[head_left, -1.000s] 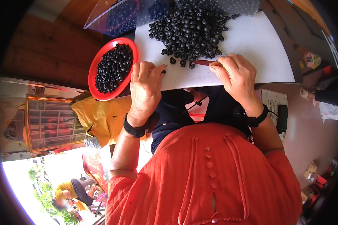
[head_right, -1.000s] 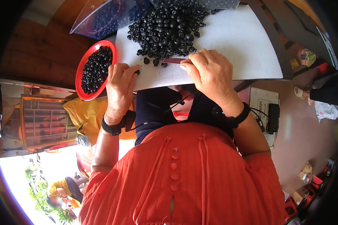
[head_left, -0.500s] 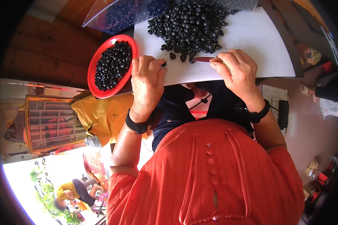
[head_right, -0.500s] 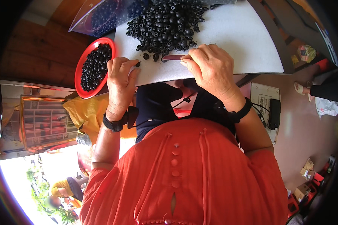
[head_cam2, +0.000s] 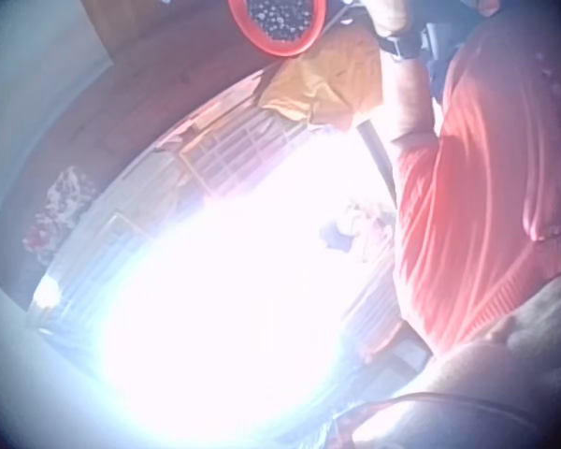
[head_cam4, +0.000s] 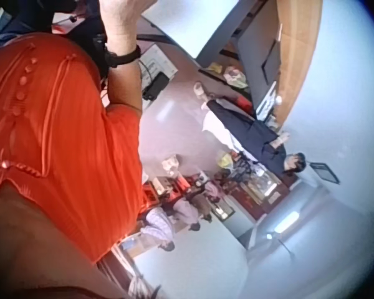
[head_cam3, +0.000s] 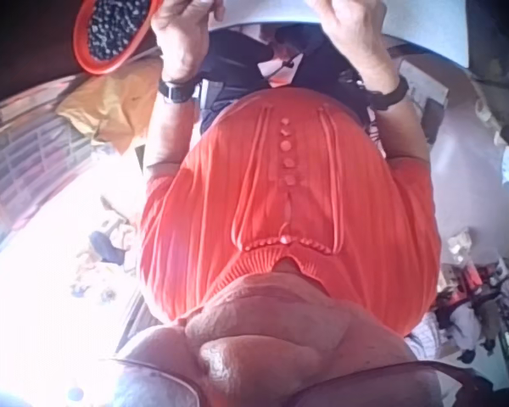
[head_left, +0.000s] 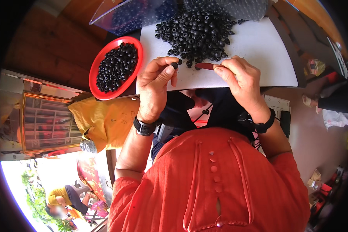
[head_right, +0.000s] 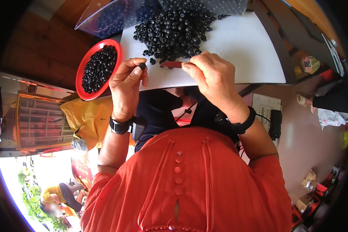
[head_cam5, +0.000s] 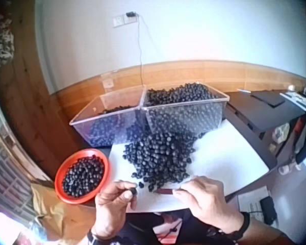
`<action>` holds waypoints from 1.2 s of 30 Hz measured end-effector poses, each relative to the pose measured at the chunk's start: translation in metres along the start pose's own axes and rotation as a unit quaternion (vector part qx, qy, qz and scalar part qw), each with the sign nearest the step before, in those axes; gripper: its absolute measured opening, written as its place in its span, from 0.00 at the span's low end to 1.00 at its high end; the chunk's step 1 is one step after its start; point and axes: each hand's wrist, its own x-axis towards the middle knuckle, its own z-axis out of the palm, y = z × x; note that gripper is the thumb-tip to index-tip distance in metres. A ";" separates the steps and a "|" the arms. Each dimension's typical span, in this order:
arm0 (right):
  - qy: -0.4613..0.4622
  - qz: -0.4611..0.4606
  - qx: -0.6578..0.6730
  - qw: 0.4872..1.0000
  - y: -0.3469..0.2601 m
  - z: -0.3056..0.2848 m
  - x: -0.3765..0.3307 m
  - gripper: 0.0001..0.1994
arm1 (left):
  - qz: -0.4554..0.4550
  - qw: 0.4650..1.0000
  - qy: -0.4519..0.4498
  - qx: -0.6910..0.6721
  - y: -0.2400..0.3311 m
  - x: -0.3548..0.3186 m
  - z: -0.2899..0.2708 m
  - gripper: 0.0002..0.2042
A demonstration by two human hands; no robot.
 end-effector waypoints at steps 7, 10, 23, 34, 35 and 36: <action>-0.024 0.072 0.027 0.997 -0.012 0.018 0.003 0.12 | -0.048 0.991 -0.023 -0.120 -0.009 0.009 0.000 0.11; -0.040 0.101 0.008 0.994 -0.009 0.019 0.004 0.17 | -0.048 0.986 -0.049 -0.154 -0.013 0.011 0.000 0.11; -0.021 0.078 -0.023 0.996 -0.003 0.027 0.003 0.19 | -0.027 0.997 -0.056 -0.034 -0.010 0.007 0.015 0.14; -0.031 0.080 -0.036 0.996 -0.002 0.027 0.001 0.20 | -0.018 0.998 -0.056 -0.026 -0.013 0.006 0.014 0.14; -0.032 0.077 -0.041 0.996 -0.003 0.027 0.001 0.20 | -0.017 0.998 -0.056 -0.029 -0.013 0.006 0.014 0.13; -0.032 0.077 -0.041 0.996 -0.002 0.027 0.001 0.20 | -0.016 0.998 -0.057 -0.033 -0.013 0.006 0.014 0.13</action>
